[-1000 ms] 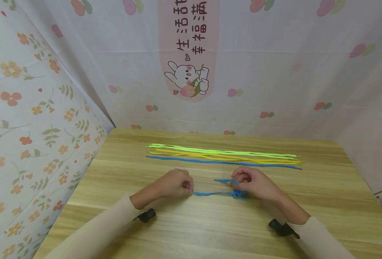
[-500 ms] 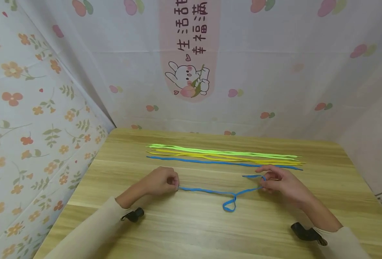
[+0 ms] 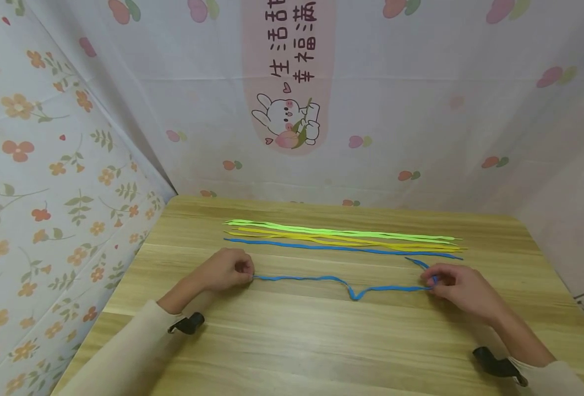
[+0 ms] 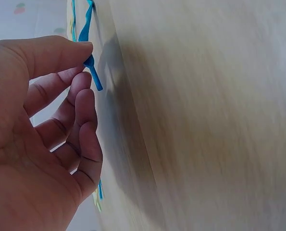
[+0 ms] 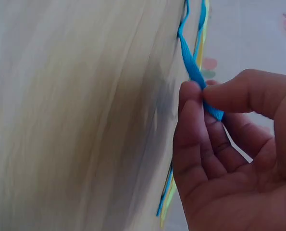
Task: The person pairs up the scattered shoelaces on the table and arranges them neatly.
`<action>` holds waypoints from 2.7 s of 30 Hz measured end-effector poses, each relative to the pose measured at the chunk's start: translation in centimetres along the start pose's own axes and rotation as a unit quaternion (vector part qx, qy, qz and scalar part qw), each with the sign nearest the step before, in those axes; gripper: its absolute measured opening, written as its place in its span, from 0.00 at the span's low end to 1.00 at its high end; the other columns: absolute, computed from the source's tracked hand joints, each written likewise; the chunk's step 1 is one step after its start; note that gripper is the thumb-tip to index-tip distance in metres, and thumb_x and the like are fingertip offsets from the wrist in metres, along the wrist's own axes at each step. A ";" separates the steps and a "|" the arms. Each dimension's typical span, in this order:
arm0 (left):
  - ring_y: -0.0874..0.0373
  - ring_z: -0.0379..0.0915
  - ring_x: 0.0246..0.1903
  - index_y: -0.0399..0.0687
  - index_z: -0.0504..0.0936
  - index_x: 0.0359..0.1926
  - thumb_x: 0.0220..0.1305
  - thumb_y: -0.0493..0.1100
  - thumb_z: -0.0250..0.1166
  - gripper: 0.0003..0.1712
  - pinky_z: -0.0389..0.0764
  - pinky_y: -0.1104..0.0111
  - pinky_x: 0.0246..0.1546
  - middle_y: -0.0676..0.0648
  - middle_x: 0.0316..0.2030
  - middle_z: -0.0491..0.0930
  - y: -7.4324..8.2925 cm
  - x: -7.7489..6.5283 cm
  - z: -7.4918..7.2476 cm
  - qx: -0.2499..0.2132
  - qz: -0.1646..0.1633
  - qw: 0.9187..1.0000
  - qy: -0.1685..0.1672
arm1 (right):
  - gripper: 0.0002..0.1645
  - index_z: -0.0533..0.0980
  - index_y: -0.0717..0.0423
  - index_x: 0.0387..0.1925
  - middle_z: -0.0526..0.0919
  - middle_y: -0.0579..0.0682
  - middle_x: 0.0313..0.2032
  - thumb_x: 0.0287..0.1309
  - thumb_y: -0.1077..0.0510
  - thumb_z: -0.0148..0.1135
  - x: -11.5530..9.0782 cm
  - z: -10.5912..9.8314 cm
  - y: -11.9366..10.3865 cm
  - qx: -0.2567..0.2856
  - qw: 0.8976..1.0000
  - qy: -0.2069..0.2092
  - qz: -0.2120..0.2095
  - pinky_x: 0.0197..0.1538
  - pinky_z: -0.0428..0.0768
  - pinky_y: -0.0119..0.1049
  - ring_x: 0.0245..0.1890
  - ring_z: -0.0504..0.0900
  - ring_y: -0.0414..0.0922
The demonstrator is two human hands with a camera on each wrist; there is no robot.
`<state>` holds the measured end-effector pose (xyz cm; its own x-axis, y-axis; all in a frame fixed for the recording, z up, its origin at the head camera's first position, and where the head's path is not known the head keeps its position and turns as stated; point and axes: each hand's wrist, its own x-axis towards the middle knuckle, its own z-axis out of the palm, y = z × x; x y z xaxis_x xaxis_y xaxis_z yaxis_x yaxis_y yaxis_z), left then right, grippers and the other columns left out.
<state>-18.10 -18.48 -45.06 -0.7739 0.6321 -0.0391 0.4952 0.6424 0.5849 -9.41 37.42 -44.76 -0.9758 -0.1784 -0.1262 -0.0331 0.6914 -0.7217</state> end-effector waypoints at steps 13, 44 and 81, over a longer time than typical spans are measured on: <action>0.62 0.75 0.34 0.51 0.86 0.34 0.69 0.36 0.74 0.07 0.79 0.64 0.40 0.58 0.31 0.81 -1.5 -0.6 -1.2 -0.003 -0.025 1.000 0.016 | 0.06 0.87 0.53 0.45 0.91 0.45 0.38 0.68 0.59 0.76 -0.5 -1.8 1.8 -0.150 0.987 0.064 -0.014 0.35 0.81 0.36 0.38 0.88 0.44; 0.60 0.75 0.28 0.48 0.87 0.35 0.71 0.35 0.72 0.06 0.76 0.67 0.31 0.56 0.29 0.83 -3.6 -1.3 -3.1 -0.040 -0.068 0.996 0.036 | 0.10 0.89 0.54 0.49 0.87 0.48 0.50 0.82 0.55 0.64 -1.8 -5.3 5.1 -0.064 0.998 0.001 -0.011 0.41 0.76 0.28 0.43 0.76 0.28; 0.59 0.79 0.33 0.42 0.90 0.42 0.75 0.36 0.70 0.03 0.81 0.64 0.37 0.52 0.35 0.87 -5.6 -0.1 -4.0 -0.041 -0.108 0.992 0.040 | 0.14 0.87 0.63 0.53 0.90 0.53 0.48 0.82 0.56 0.63 0.7 -7.4 7.4 -0.075 0.995 -0.015 0.060 0.42 0.80 0.29 0.41 0.80 0.32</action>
<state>-22.37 -23.87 -45.05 -0.8891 0.4446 -0.1088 0.2825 0.7201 0.6338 -11.89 47.55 -45.15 -0.9678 -0.1075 -0.2275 0.0492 0.8058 -0.5902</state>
